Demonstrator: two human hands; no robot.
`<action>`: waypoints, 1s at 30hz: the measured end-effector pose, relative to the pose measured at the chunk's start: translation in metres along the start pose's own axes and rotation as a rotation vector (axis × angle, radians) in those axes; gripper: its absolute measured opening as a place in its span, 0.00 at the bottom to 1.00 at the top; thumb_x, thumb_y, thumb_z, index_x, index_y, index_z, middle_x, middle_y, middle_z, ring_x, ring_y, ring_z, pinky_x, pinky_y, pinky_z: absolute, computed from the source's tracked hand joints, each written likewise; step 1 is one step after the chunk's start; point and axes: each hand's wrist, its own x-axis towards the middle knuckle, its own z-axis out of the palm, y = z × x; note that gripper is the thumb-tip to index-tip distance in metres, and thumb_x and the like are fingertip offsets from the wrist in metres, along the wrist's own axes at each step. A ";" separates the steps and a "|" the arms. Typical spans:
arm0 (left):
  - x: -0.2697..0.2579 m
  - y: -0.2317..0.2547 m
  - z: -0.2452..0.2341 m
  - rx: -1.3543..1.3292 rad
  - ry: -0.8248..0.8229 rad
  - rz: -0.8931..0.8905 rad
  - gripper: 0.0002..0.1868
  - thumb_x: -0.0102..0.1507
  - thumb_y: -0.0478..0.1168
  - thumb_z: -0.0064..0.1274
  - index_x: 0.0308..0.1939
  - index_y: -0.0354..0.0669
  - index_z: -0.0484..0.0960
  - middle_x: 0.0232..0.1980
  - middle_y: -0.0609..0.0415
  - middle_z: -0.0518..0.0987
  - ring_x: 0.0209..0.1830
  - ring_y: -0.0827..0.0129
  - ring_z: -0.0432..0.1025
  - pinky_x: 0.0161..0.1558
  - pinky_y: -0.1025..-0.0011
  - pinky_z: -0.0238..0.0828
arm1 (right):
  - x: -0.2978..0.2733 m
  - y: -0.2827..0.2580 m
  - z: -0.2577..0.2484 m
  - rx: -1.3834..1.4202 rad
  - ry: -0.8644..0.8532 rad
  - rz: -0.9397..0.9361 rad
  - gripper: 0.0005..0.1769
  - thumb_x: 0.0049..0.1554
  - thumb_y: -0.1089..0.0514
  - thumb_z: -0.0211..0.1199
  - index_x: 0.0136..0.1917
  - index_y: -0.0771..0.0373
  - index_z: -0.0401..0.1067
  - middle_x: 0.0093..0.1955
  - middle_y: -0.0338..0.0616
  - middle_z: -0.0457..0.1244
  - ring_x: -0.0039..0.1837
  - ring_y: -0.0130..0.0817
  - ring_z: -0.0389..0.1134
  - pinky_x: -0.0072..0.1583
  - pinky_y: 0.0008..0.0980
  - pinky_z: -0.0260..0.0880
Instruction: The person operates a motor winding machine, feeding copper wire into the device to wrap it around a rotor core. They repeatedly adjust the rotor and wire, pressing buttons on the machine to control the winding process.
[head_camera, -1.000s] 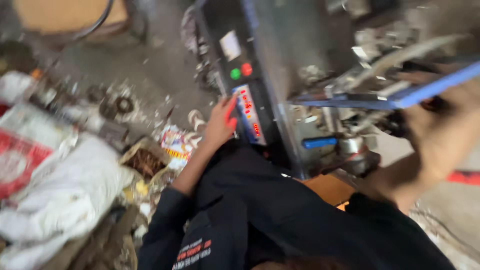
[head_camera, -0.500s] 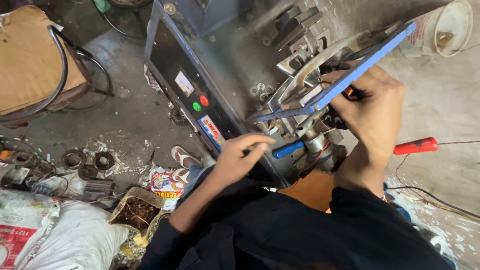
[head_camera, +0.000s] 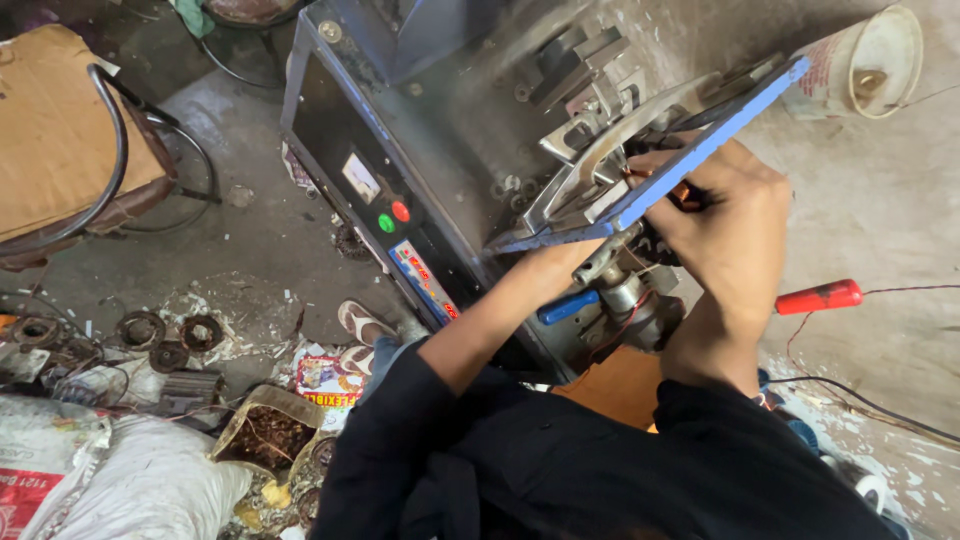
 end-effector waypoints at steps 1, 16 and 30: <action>0.015 -0.008 -0.003 -0.119 -0.006 -0.012 0.22 0.75 0.40 0.45 0.69 0.29 0.70 0.64 0.46 0.74 0.63 0.65 0.69 0.64 0.67 0.68 | 0.001 0.000 -0.001 -0.004 -0.005 0.005 0.16 0.54 0.66 0.75 0.56 0.60 0.82 0.54 0.45 0.70 0.52 0.37 0.74 0.55 0.31 0.73; 0.051 -0.100 -0.037 -0.946 -0.092 -0.167 0.24 0.77 0.43 0.36 0.73 0.29 0.64 0.71 0.43 0.69 0.69 0.60 0.65 0.70 0.63 0.61 | -0.003 -0.001 -0.001 0.043 -0.016 0.020 0.17 0.54 0.66 0.75 0.57 0.60 0.81 0.59 0.48 0.69 0.58 0.40 0.73 0.58 0.34 0.72; 0.067 -0.123 -0.037 -1.521 -0.277 -0.329 0.27 0.79 0.45 0.27 0.77 0.30 0.58 0.76 0.41 0.63 0.75 0.56 0.60 0.77 0.60 0.54 | -0.002 -0.002 -0.003 -0.003 -0.042 0.056 0.15 0.54 0.65 0.74 0.56 0.58 0.81 0.57 0.46 0.69 0.52 0.36 0.72 0.53 0.31 0.71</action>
